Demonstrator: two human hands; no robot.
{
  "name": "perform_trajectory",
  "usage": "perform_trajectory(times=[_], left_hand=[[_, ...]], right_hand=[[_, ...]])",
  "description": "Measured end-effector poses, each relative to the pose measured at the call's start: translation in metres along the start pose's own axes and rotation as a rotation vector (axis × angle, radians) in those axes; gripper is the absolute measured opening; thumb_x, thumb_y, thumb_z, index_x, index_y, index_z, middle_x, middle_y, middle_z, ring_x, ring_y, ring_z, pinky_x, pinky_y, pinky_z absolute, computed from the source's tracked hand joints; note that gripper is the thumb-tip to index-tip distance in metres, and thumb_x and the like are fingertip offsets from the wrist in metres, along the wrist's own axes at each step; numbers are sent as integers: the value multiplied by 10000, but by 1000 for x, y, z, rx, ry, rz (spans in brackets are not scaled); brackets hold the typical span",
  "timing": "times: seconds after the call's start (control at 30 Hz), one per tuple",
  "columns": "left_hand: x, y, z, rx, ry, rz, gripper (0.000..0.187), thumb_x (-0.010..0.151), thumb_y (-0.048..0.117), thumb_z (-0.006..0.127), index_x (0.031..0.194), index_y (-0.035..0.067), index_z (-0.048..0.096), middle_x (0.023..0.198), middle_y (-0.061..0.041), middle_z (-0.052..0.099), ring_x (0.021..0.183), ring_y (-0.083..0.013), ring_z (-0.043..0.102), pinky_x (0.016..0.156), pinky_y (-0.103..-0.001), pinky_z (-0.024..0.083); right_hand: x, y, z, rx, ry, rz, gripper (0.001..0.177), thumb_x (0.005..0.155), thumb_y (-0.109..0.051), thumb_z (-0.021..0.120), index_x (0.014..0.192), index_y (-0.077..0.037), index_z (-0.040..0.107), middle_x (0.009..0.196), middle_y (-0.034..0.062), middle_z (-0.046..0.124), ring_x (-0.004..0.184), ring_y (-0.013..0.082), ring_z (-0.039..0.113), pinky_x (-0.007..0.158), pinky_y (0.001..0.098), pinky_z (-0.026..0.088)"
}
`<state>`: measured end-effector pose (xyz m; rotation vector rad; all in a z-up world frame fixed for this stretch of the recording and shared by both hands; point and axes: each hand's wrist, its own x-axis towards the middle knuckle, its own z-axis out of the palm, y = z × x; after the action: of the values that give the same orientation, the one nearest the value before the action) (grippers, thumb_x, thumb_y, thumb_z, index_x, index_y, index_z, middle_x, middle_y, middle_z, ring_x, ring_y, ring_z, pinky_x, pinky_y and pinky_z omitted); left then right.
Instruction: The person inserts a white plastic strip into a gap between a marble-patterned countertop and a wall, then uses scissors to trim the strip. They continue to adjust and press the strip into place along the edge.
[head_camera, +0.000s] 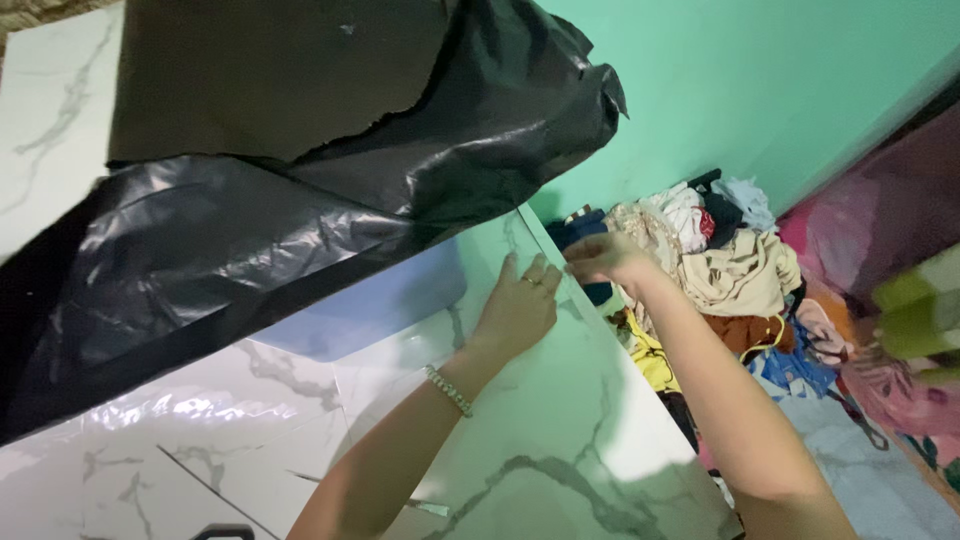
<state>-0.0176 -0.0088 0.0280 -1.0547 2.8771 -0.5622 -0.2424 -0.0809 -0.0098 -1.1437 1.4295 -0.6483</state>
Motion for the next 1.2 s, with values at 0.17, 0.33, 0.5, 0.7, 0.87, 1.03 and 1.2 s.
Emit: perform_trajectory(times=[0.17, 0.33, 0.5, 0.7, 0.87, 1.03, 1.2], left_hand=[[-4, 1, 7, -160, 177, -88, 457, 970, 277, 527, 1340, 26, 618, 1385, -76, 600, 1374, -252, 459, 1138, -581, 329], [-4, 4, 21, -190, 206, -136, 539, 956, 317, 525, 1400, 13, 564, 1406, -94, 572, 1357, -242, 454, 1146, -552, 311], [-7, 1, 23, -252, 199, -139, 514, 961, 313, 531, 1383, 21, 559, 1385, -92, 569, 1324, -234, 475, 1124, -551, 329], [-10, -6, 18, -387, 248, -165, 495, 944, 282, 552, 1369, 29, 571, 1334, -88, 581, 1277, -235, 503, 1096, -543, 359], [-11, -9, 18, -411, 244, -161, 492, 935, 270, 557, 1357, 18, 574, 1348, -101, 574, 1267, -244, 502, 1091, -541, 355], [-9, -11, 25, -454, 250, -165, 501, 961, 269, 542, 1395, 19, 563, 1395, -100, 565, 1304, -245, 498, 1112, -540, 350], [0, -13, 29, -527, 151, -190, 526, 932, 274, 540, 1380, 1, 569, 1390, -145, 563, 1274, -276, 491, 1013, -548, 362]], right_hand=[[-2, -6, 4, -52, -35, -136, 312, 774, -3, 803, 1071, 81, 758, 865, 94, 765, 676, 131, 663, 617, 250, 556], [3, -16, 18, -136, 28, -199, 374, 806, -22, 784, 1178, -4, 748, 720, 107, 659, 560, 140, 534, 487, 283, 426], [30, -27, 36, -118, 145, -168, 388, 826, -153, 789, 1204, -76, 747, 770, 35, 692, 597, 97, 592, 486, 277, 499], [87, -49, 39, -37, 111, -109, 441, 835, -183, 824, 1218, 6, 713, 906, 60, 709, 722, 165, 643, 570, 368, 535], [129, -72, 48, -134, 241, -242, 429, 840, -179, 821, 1211, 6, 711, 906, 61, 710, 723, 164, 644, 570, 366, 537], [149, -78, 51, -199, 329, -332, 417, 845, -176, 818, 1204, 6, 710, 906, 62, 711, 725, 164, 646, 571, 364, 538], [157, -71, 52, -233, 331, -358, 405, 850, -172, 815, 1197, 5, 708, 906, 63, 711, 726, 164, 647, 572, 362, 540]])
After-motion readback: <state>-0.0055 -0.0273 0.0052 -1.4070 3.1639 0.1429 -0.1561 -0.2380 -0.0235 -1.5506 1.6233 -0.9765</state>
